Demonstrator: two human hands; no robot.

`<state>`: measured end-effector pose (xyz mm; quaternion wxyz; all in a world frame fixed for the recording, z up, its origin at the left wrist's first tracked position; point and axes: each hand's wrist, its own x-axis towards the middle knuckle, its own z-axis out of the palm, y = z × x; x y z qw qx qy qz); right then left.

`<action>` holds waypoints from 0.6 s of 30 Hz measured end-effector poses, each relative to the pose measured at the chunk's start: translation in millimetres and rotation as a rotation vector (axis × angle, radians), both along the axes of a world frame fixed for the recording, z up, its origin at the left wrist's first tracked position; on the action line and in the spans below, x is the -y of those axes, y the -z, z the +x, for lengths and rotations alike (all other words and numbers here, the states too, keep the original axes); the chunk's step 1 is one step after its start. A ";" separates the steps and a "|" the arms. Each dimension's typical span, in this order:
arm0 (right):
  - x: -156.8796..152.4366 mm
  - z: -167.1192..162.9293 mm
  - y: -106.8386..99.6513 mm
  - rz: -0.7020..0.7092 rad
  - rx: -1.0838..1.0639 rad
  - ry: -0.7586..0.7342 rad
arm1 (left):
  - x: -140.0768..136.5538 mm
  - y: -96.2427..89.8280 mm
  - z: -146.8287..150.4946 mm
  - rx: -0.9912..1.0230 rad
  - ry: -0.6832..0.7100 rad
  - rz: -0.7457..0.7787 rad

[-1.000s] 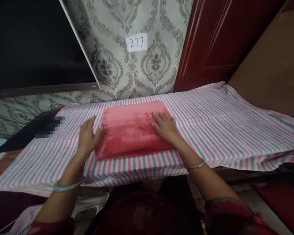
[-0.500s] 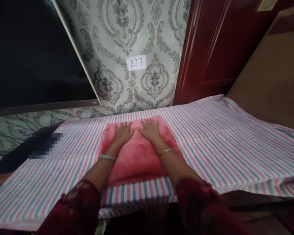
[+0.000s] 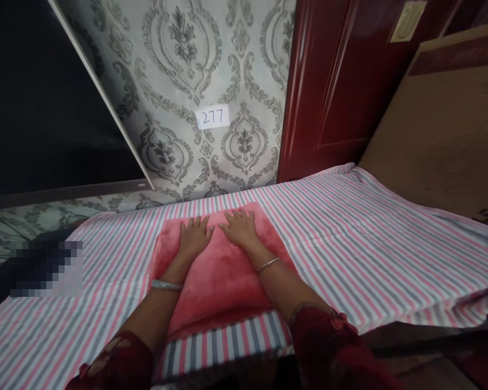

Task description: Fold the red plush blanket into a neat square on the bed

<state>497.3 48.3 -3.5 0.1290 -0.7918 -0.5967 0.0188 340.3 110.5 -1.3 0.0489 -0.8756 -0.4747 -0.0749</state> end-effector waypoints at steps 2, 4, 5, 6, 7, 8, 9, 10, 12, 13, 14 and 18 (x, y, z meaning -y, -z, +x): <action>-1.0 6.8 -8.3 -0.046 0.004 -0.010 | 0.8 0.3 0.0 0.011 0.005 0.005; -1.9 15.8 -13.8 -0.069 0.027 0.012 | 2.0 0.5 0.9 0.024 0.009 0.005; -2.1 20.2 -14.4 -0.070 0.032 0.035 | 2.7 0.1 1.3 0.032 0.013 0.003; -2.2 24.0 -13.4 -0.063 0.030 0.061 | 3.4 -0.6 1.5 0.041 0.017 -0.001; -2.0 27.0 -10.9 -0.048 0.024 0.086 | 3.9 -2.0 1.2 0.052 0.024 -0.006; -1.7 29.2 -7.3 -0.025 0.016 0.106 | 4.0 -3.8 0.1 0.061 0.028 -0.011; -1.3 30.5 -3.2 -0.001 0.010 0.118 | 3.6 -5.9 -1.8 0.068 0.021 -0.014; -0.9 31.3 1.1 0.023 0.007 0.122 | 2.7 -8.2 -4.6 0.072 0.000 -0.011; -0.2 31.9 8.3 0.054 0.005 0.124 | -1.1 -12.3 -12.2 0.064 -0.073 -0.013; 0.0 32.3 10.8 0.061 0.001 0.121 | -3.7 -13.6 -16.2 0.055 -0.112 -0.028; 0.1 32.8 12.5 0.064 -0.002 0.118 | -6.4 -14.3 -19.9 0.047 -0.145 -0.055; 0.4 36.5 13.5 0.070 -0.007 0.111 | -14.2 -11.4 -26.5 0.023 -0.201 -0.198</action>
